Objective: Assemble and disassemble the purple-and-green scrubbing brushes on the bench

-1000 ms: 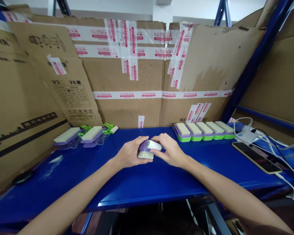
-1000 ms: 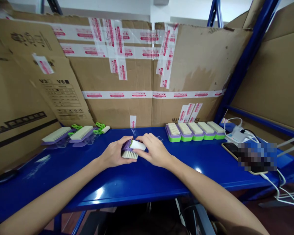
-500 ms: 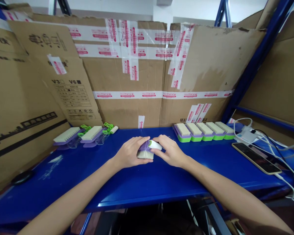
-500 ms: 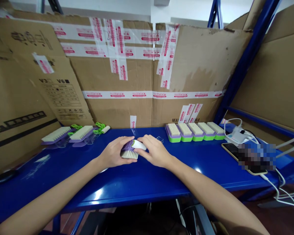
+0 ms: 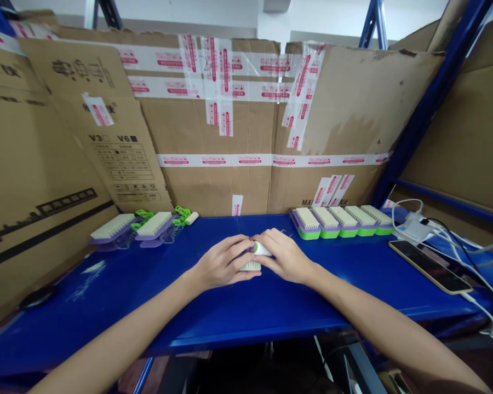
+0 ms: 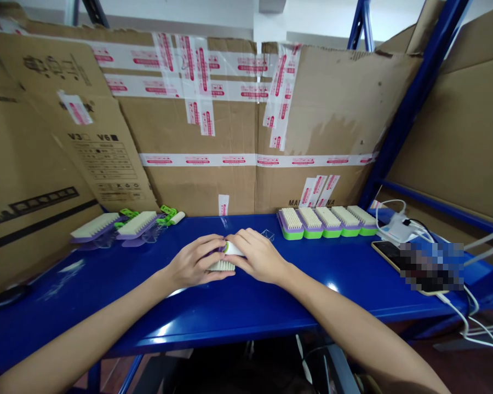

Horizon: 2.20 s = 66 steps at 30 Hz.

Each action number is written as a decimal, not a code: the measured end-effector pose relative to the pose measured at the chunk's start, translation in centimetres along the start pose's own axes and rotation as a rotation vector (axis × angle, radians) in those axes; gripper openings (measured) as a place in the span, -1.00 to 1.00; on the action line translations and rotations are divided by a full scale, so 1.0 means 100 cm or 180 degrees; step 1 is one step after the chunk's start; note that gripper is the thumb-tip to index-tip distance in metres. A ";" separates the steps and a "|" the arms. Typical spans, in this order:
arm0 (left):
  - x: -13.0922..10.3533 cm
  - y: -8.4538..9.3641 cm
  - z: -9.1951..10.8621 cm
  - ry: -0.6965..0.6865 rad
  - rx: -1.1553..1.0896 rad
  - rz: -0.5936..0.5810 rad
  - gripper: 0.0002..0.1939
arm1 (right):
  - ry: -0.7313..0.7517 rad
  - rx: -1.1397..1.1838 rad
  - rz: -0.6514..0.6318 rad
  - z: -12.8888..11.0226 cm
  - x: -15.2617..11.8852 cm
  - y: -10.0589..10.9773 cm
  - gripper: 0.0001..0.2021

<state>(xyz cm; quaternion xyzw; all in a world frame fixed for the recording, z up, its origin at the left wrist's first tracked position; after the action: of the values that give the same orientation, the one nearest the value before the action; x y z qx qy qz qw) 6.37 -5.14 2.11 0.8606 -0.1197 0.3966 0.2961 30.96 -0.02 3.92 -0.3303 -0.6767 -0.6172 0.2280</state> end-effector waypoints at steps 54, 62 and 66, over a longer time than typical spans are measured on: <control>-0.010 -0.011 -0.006 0.0112 -0.0027 0.0055 -0.38 | -0.0082 0.0003 0.0275 -0.005 0.001 0.000 -0.76; -0.003 -0.004 -0.006 -0.0069 0.0188 0.0026 -0.45 | -0.0032 -0.0107 0.0113 -0.004 0.002 0.001 -0.75; -0.002 -0.002 -0.008 -0.0078 0.0165 0.0035 -0.48 | -0.0051 -0.0036 0.0138 -0.005 0.002 0.001 -0.70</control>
<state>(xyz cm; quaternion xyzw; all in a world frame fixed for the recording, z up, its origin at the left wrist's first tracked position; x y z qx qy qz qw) 5.86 -4.48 2.29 0.8721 -0.1177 0.3906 0.2702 30.87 -0.52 4.17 -0.3512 -0.6677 -0.6133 0.2340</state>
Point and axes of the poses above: each hand's wrist, its own x-axis towards the middle knuckle, its own y-axis out of the back of the hand, z = x × y, the point moved 1 cm from there along x, towards the middle knuckle, and after that the axes turned 6 degrees about x, right-handed, at the moved point
